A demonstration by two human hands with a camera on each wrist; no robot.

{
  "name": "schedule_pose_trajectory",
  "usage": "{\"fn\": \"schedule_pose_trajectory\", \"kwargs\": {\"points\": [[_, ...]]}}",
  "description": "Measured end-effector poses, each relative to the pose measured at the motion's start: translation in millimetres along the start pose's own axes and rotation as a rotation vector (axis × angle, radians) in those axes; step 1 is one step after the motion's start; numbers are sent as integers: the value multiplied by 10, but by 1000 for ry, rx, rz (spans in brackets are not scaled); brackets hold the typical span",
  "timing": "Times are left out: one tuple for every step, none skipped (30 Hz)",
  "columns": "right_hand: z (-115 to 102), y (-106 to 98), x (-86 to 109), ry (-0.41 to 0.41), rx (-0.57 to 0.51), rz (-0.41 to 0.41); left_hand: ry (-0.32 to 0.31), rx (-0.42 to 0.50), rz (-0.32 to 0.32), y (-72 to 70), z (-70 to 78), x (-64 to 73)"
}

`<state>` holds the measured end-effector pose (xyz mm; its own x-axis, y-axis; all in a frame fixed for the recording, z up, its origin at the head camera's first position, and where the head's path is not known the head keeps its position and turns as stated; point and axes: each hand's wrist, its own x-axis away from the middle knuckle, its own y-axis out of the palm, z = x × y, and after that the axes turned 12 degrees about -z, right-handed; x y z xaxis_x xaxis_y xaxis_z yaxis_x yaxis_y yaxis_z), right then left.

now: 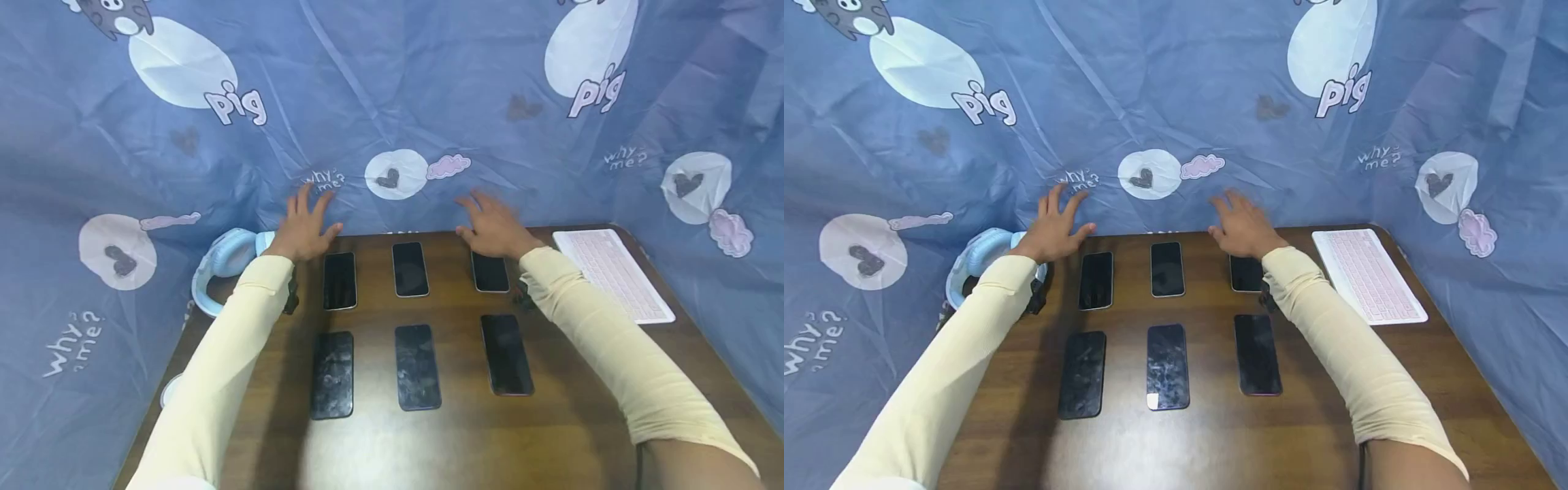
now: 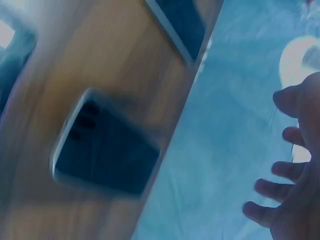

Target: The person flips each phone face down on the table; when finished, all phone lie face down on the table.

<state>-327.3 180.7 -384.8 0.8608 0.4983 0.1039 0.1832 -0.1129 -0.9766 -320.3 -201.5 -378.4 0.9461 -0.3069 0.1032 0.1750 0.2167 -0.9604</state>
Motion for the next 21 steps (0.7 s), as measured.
{"fn": "schedule_pose_trajectory", "kwargs": {"points": [[-63, 35, -11, -14, -43, 5, -1, 17, -14, 11, 7, 23], [-143, 76, -18, -29, -96, 10, -5, 33, -35, 32, 17, 55], [-235, 127, -24, -40, -162, 7, -15, 46, -60, 65, 30, 90], [-336, 187, -35, -58, -229, 4, -29, 61, -89, 111, 43, 132], [-451, 253, -45, -76, -301, 2, -46, 72, -120, 169, 54, 179], [-578, 326, -57, -87, -374, -2, -71, 84, -153, 236, 67, 231], [-702, 418, -79, -107, -442, 0, -96, 94, -178, 313, 77, 284], [-836, 509, -101, -123, -515, -6, -118, 101, -201, 403, 83, 338], [-968, 609, -132, -134, -581, -17, -141, 101, -216, 498, 85, 385], [-1100, 709, -167, -151, -658, -34, -167, 106, -229, 594, 88, 431], [-1224, 811, -207, -159, -726, -53, -193, 114, -232, 688, 90, 467], [-1341, 917, -249, -158, -811, -91, -213, 124, -226, 770, 97, 497], [-1443, 1019, -290, -162, -917, -139, -224, 135, -211, 846, 104, 516], [-1531, 1115, -331, -152, -1025, -181, -225, 145, -193, 919, 109, 526], [-1602, 1199, -372, -136, -1125, -214, -229, 153, -176, 974, 122, 531], [-1657, 1264, -407, -119, -1230, -239, -229, 167, -159, 1018, 136, 530], [-1693, 1315, -440, -97, -1325, -251, -224, 187, -139, 1045, 151, 525], [-1717, 1350, -466, -72, -1428, -253, -217, 204, -128, 1061, 163, 518], [-1728, 1366, -491, -59, -1510, -237, -214, 225, -120, 1070, 173, 508], [-1729, 1370, -513, -47, -1561, -212, -213, 237, -115, 1071, 178, 496], [-1728, 1349, -525, -35, -1604, -196, -216, 251, -114, 1058, 183, 485]]}}
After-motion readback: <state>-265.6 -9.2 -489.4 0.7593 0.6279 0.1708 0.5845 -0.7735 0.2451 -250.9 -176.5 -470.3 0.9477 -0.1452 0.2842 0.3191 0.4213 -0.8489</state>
